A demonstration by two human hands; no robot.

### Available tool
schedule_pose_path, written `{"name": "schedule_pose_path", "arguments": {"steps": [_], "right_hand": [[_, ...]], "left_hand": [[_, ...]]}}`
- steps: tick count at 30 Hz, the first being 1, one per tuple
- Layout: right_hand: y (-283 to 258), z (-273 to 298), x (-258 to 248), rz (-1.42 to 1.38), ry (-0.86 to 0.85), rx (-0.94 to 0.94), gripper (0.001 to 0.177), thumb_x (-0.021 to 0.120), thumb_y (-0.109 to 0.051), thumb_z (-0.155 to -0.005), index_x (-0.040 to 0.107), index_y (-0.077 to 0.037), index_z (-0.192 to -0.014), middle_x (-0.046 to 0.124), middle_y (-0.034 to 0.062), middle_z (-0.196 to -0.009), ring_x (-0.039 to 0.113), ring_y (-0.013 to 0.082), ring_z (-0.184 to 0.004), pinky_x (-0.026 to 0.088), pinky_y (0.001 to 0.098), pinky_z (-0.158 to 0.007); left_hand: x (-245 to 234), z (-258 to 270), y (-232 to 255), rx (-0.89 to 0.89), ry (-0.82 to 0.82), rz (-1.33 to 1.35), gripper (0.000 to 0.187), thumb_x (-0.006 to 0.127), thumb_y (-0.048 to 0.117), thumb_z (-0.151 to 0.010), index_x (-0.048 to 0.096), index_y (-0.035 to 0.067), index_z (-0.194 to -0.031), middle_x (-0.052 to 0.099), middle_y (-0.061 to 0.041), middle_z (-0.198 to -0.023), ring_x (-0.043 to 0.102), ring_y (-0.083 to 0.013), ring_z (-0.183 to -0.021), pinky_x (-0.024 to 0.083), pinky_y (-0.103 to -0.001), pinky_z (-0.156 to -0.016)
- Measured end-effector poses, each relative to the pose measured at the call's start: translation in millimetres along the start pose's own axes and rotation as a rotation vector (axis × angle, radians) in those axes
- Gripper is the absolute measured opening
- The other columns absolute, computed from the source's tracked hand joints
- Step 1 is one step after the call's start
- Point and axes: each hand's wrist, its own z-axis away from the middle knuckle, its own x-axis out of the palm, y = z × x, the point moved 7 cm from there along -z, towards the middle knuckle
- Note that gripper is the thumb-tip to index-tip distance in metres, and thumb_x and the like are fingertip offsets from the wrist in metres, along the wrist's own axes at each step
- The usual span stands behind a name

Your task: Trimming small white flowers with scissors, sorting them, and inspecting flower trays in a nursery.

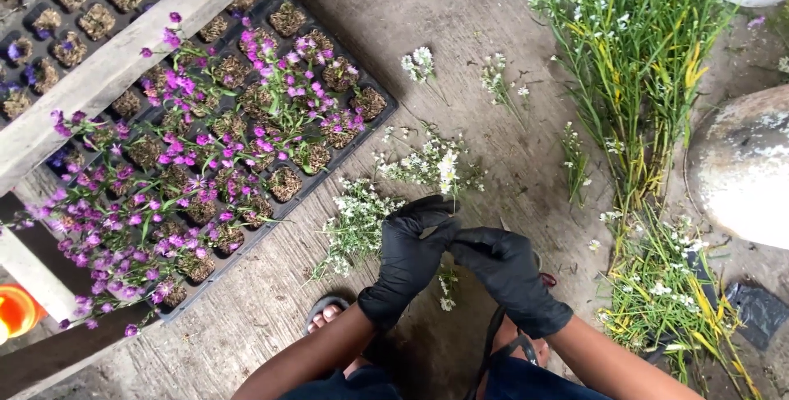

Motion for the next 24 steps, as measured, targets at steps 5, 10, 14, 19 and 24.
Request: {"name": "schedule_pose_path", "arguments": {"steps": [5,10,14,19,24], "right_hand": [[3.6,-4.1,10.5,0.046,0.076,0.039,0.013,0.087,-0.006,-0.082,0.083,-0.001,-0.093,0.081,0.0214,-0.080,0.077,0.0246,-0.070,0.063,0.0322,-0.065],[1.3,-8.3,15.6,0.129,0.087,0.010,0.012,0.087,-0.007,-0.083,0.083,0.000,-0.092,0.081,0.0212,-0.082,0.076,0.0218,-0.073,0.063,0.0336,-0.066],[-10.0,-8.9,19.4,0.099,0.120,0.001,0.013,0.086,-0.009,-0.084,0.082,-0.002,-0.095,0.081,0.0218,-0.083,0.077,0.0246,-0.076,0.063,0.0337,-0.068],[-8.8,-13.3,18.2,0.104,0.125,0.033,0.013,0.083,-0.009,-0.087,0.082,-0.001,-0.097,0.080,0.0241,-0.084,0.077,0.0283,-0.074,0.062,0.0347,-0.067],[-24.5,-44.0,6.6,0.115,0.126,0.063,0.013,0.084,-0.011,-0.087,0.081,-0.001,-0.094,0.078,0.0203,-0.081,0.071,0.0225,-0.066,0.061,0.0382,-0.064]], "left_hand": [[-10.7,-6.2,11.4,0.145,0.052,0.108,0.012,0.084,0.004,-0.083,0.080,-0.004,-0.091,0.075,-0.032,-0.098,0.062,-0.0571,-0.107,0.050,-0.061,-0.100],[-16.3,-7.2,4.6,0.069,0.069,0.078,0.011,0.087,0.003,-0.082,0.082,0.006,-0.092,0.079,-0.019,-0.097,0.071,-0.0437,-0.105,0.054,-0.052,-0.100],[-18.2,-9.3,1.6,0.038,0.077,0.089,0.014,0.087,0.005,-0.082,0.083,0.006,-0.095,0.080,-0.018,-0.099,0.071,-0.0413,-0.106,0.055,-0.049,-0.100],[-20.5,-10.5,-4.4,0.007,0.091,0.036,0.020,0.089,0.007,-0.081,0.081,0.002,-0.099,0.076,-0.026,-0.111,0.065,-0.0484,-0.114,0.056,-0.053,-0.098],[-27.7,0.9,-25.8,-0.246,0.056,0.090,0.058,0.091,0.006,-0.075,0.065,-0.010,-0.124,0.058,-0.033,-0.141,0.042,-0.0528,-0.138,0.048,-0.058,-0.111]]}}
